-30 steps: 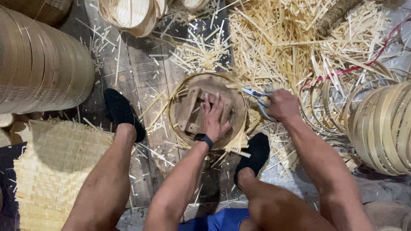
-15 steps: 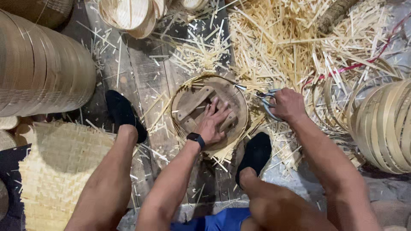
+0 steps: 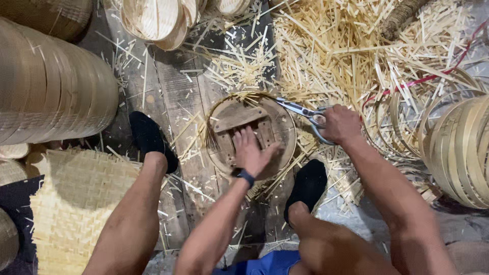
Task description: The person assembles a round bamboo basket by placing a woven mat over a wooden mold, securing it with a bamboo ring, and trimming the edges with shears.
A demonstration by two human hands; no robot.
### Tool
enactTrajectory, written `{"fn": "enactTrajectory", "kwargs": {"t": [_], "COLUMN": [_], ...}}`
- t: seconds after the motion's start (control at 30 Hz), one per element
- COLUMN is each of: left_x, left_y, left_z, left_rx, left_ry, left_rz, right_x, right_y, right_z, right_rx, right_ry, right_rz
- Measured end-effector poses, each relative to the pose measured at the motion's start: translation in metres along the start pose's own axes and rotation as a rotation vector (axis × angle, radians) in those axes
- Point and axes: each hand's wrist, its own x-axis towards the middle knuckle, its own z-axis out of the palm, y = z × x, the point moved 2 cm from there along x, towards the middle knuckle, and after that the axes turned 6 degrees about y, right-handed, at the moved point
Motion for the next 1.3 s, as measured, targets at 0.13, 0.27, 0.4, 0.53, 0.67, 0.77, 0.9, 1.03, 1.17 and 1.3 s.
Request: {"fn": "enactTrajectory", "kwargs": {"t": [0.13,0.27,0.4,0.53,0.67,0.77,0.9,1.03,1.17,1.3], "left_x": [-0.003,0.000,-0.008,-0.014,-0.013,-0.013,-0.013,-0.011,-0.008,-0.009], "left_y": [0.011,0.007,-0.009,-0.005,-0.006,-0.010,-0.019,-0.022,-0.026,-0.031], "left_z": [0.023,0.022,0.005,-0.001,-0.004,-0.008,-0.021,-0.019,-0.016,-0.029], "left_rx": [0.218,0.200,0.234,0.251,0.273,0.313,0.397,0.412,0.399,0.474], "left_ry": [0.139,0.157,0.056,-0.013,-0.017,-0.082,-0.187,-0.172,-0.179,-0.326], "left_rz": [-0.075,0.049,0.228,0.251,0.266,0.334,0.463,0.516,0.533,0.609], "right_x": [0.029,0.041,0.011,0.017,0.051,0.040,0.004,0.027,0.039,0.008], "right_y": [-0.026,-0.033,-0.005,-0.023,-0.048,-0.032,-0.009,-0.030,-0.040,-0.007], "right_z": [0.006,0.014,-0.008,-0.022,-0.021,-0.012,-0.006,-0.002,0.007,0.003], "right_rx": [-0.046,-0.052,-0.010,-0.062,-0.097,-0.045,-0.038,-0.025,0.016,-0.019], "right_ry": [-0.120,-0.257,-0.199,-0.365,-0.305,-0.299,-0.052,-0.140,-0.196,-0.127], "right_rz": [0.010,0.090,-0.013,0.081,-0.002,0.025,0.020,-0.002,0.021,-0.033]}}
